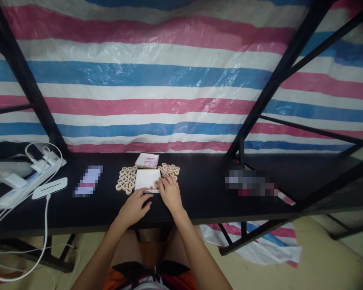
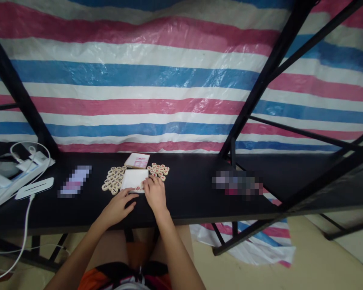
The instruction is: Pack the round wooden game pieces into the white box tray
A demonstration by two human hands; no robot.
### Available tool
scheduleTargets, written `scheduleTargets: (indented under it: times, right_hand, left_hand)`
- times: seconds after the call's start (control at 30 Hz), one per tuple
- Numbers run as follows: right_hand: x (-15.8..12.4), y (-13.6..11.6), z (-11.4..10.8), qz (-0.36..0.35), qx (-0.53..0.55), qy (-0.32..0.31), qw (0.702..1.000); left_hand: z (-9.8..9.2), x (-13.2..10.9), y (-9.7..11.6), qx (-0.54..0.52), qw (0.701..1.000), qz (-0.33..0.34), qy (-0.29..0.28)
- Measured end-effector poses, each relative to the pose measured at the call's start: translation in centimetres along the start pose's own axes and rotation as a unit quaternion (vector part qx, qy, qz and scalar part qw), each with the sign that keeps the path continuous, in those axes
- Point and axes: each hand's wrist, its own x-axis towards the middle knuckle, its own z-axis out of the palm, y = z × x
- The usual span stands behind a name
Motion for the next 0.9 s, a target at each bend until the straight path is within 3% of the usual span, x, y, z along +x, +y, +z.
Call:
scheduleTargets:
  times: [0.07,0.2,0.3,0.53,0.9]
  right_hand:
    - [0.0,0.4,0.3,0.045,-0.024,0.016,0.999]
    - [0.0,0.9,0.9,0.092,-0.06,-0.012,0.994]
    - [-0.1,0.9,1.0,0.103,-0.074,-0.02,0.992]
    - [-0.4,1.0,1.3,0.139,-0.087,0.041,0.986]
    - [-0.3,0.6,0.3,0.159,-0.112,0.0,0.981]
  left_hand:
    - [0.0,0.0,0.0,0.0,1.0,-0.007,-0.002]
    - [-0.2,0.0,0.2,0.001,1.0,-0.01,-0.01]
    - [-0.2,0.0,0.3,0.004,1.0,-0.01,-0.011]
    - [-0.1,0.0,0.0,0.003,1.0,-0.005,-0.003]
    - [-0.2,-0.1,0.2,-0.001,1.0,-0.008,-0.004]
